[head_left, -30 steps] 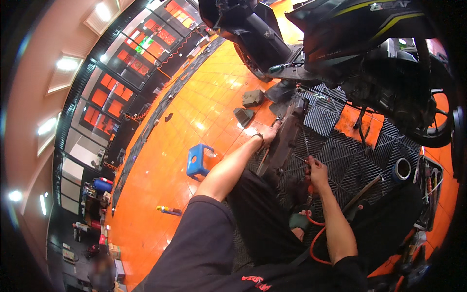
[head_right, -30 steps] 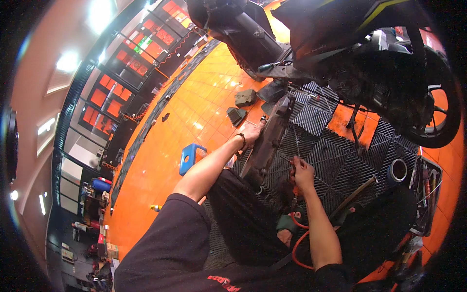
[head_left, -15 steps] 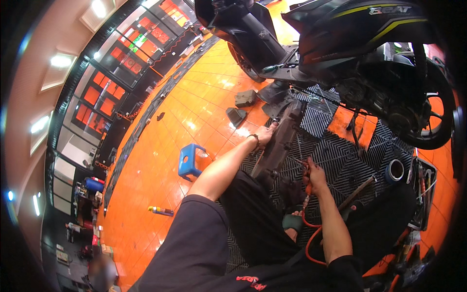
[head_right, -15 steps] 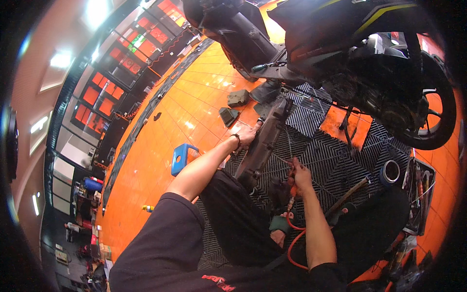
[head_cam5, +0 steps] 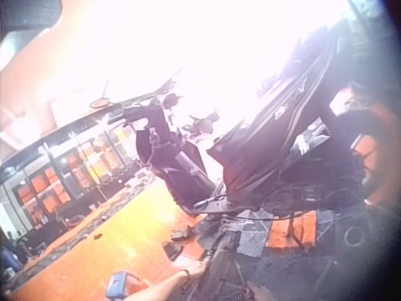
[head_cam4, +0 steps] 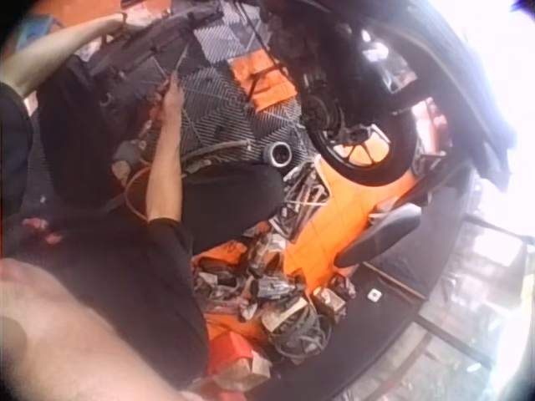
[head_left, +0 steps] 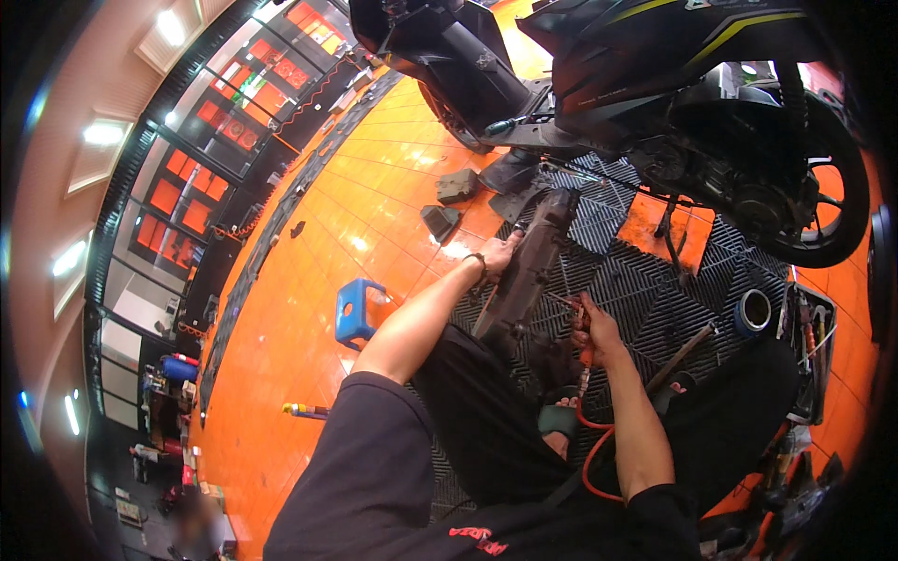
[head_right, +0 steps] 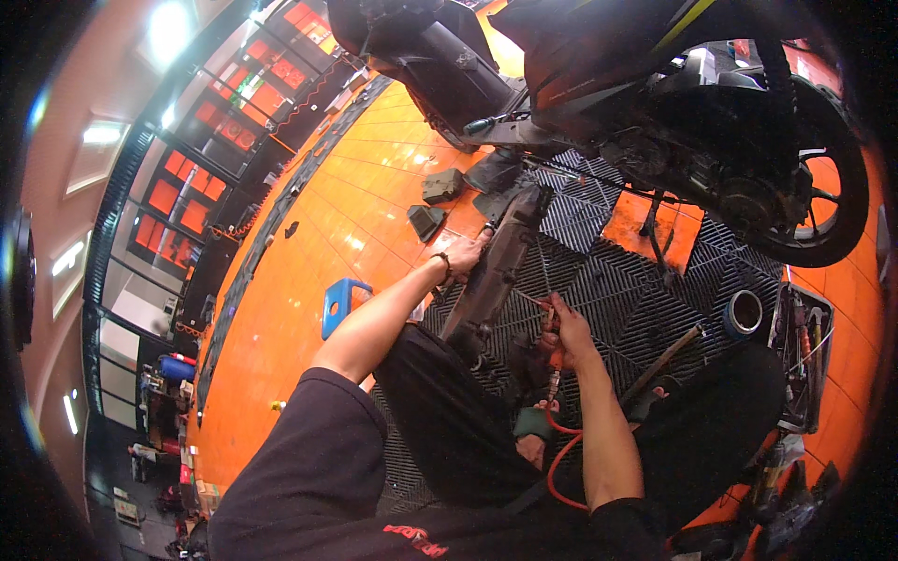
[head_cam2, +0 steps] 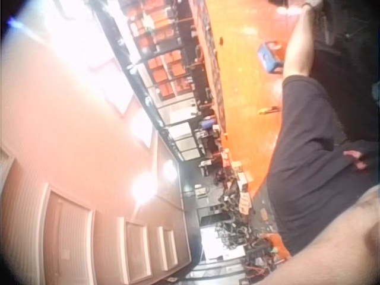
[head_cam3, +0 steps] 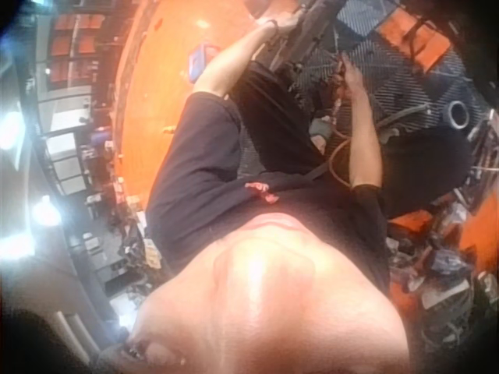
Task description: The person removes the transmission belt and clutch components from a motorcycle, cleans the parts with a cloth, and then reinstalls the outer transmission cover.
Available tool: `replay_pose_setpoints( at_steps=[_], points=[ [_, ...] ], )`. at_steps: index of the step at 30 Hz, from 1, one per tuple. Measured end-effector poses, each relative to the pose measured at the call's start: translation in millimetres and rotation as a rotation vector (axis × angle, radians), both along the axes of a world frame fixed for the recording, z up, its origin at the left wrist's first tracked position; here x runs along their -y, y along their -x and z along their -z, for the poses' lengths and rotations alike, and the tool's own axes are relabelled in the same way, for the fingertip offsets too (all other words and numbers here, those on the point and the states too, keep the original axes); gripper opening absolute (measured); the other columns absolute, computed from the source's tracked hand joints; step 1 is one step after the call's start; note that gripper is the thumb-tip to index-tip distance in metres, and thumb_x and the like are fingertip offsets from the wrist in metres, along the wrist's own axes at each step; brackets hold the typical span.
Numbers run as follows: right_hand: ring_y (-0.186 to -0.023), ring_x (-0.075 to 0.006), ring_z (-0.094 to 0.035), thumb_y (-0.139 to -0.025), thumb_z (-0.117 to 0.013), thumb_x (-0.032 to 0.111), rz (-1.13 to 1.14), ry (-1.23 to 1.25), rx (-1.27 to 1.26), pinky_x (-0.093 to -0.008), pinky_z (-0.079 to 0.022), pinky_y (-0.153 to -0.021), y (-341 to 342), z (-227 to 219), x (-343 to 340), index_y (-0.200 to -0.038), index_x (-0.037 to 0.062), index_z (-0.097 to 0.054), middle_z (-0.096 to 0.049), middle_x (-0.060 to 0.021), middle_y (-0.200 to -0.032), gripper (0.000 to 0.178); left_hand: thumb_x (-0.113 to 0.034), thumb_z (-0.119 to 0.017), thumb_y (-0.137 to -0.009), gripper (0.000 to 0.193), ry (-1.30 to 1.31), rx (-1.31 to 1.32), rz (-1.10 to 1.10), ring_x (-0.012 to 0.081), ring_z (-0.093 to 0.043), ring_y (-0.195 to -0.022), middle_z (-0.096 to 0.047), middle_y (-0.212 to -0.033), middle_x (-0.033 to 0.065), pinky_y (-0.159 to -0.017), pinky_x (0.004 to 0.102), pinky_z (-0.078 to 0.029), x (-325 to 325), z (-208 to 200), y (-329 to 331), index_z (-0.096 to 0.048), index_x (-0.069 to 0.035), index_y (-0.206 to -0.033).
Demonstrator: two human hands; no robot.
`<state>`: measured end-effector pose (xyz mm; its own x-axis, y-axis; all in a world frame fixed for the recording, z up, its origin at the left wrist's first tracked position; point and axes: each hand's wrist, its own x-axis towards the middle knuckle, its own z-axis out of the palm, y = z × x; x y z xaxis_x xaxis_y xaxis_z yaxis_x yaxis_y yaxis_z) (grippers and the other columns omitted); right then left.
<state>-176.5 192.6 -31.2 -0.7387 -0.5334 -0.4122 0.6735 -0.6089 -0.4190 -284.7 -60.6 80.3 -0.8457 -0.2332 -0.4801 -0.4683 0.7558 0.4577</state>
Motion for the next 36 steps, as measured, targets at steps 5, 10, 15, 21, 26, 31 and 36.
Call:
replay_pose_setpoints(
  at_steps=[5, 10, 15, 21, 26, 31, 36],
  points=[
    [-0.045, -0.0104, -0.041, -0.102, -0.058, 0.044, -0.012, -0.032, -0.061, -0.0280, -0.032, -0.043, 5, 12, -5, -0.110, 0.0109, -0.064, -0.051, 0.0004, -0.064, 0.034, -0.076, -0.039, -0.094, 0.087, 0.042, 0.043, -0.009, 0.0264, -0.067, -0.076, -0.067, -0.088, 0.0147, -0.061, 0.0402, -0.057, -8, -6, 6, -0.067, 0.006, -0.107],
    [-0.045, -0.0108, -0.041, -0.103, -0.057, 0.043, 0.019, -0.129, 0.015, -0.0280, -0.031, -0.043, 5, 9, -4, -0.110, 0.0105, -0.066, -0.051, 0.0002, -0.062, 0.034, -0.078, -0.033, -0.094, 0.091, 0.084, 0.038, 0.088, 0.0266, -0.068, -0.067, -0.068, -0.084, 0.0160, -0.057, 0.0403, -0.056, -7, 4, 10, -0.071, 0.005, -0.095],
    [-0.047, -0.0107, -0.042, -0.103, -0.057, 0.042, -0.028, -0.172, -0.032, -0.0283, -0.032, -0.044, 8, 9, -11, -0.108, 0.0092, -0.066, -0.051, 0.0002, -0.063, 0.035, -0.073, -0.042, -0.095, 0.088, 0.113, 0.057, 0.107, 0.0308, -0.070, -0.081, -0.070, -0.087, 0.0186, -0.069, 0.0449, -0.055, -14, -1, 14, -0.068, 0.011, -0.100],
    [-0.047, -0.0119, -0.042, -0.098, -0.065, 0.045, -0.059, -0.248, -0.060, -0.0292, -0.035, -0.045, 9, 3, -10, -0.103, 0.0080, -0.066, -0.052, -0.0002, -0.064, 0.037, -0.075, -0.041, -0.095, 0.087, 0.138, 0.044, 0.204, 0.0313, -0.068, -0.093, -0.070, -0.093, 0.0188, -0.084, 0.0444, -0.050, -13, -8, 15, -0.071, 0.007, -0.101],
    [-0.046, -0.0107, -0.040, -0.100, -0.061, 0.046, -0.003, -0.355, -0.085, -0.0281, -0.032, -0.045, 7, -9, -1, -0.101, 0.0086, -0.064, -0.051, 0.0005, -0.062, 0.037, -0.071, -0.045, -0.095, 0.085, 0.048, 0.027, 0.194, 0.0299, -0.067, -0.087, -0.069, -0.088, 0.0202, -0.080, 0.0432, -0.051, -6, -12, 6, -0.068, 0.011, -0.098],
    [-0.046, -0.0105, -0.041, -0.097, -0.064, 0.048, 0.008, -0.417, -0.210, -0.0276, -0.031, -0.043, 15, 6, 2, -0.101, 0.0089, -0.063, -0.049, 0.0011, -0.061, 0.039, -0.082, -0.031, -0.092, 0.102, 0.247, -0.020, 0.313, 0.0365, -0.066, -0.110, -0.069, -0.109, 0.0283, -0.094, 0.0437, -0.049, -4, -12, 18, -0.066, 0.012, -0.115],
    [-0.049, -0.0105, -0.044, -0.098, -0.064, 0.042, 0.047, -0.312, -0.104, -0.0286, -0.034, -0.044, 10, -17, -5, -0.092, 0.0071, -0.066, -0.051, 0.0006, -0.065, 0.036, -0.082, -0.022, -0.093, 0.095, 0.339, -0.038, 0.374, 0.0403, -0.069, -0.094, -0.070, -0.092, 0.0260, -0.085, 0.0492, -0.052, 9, -17, 25, -0.070, -0.002, -0.111]
  ],
)
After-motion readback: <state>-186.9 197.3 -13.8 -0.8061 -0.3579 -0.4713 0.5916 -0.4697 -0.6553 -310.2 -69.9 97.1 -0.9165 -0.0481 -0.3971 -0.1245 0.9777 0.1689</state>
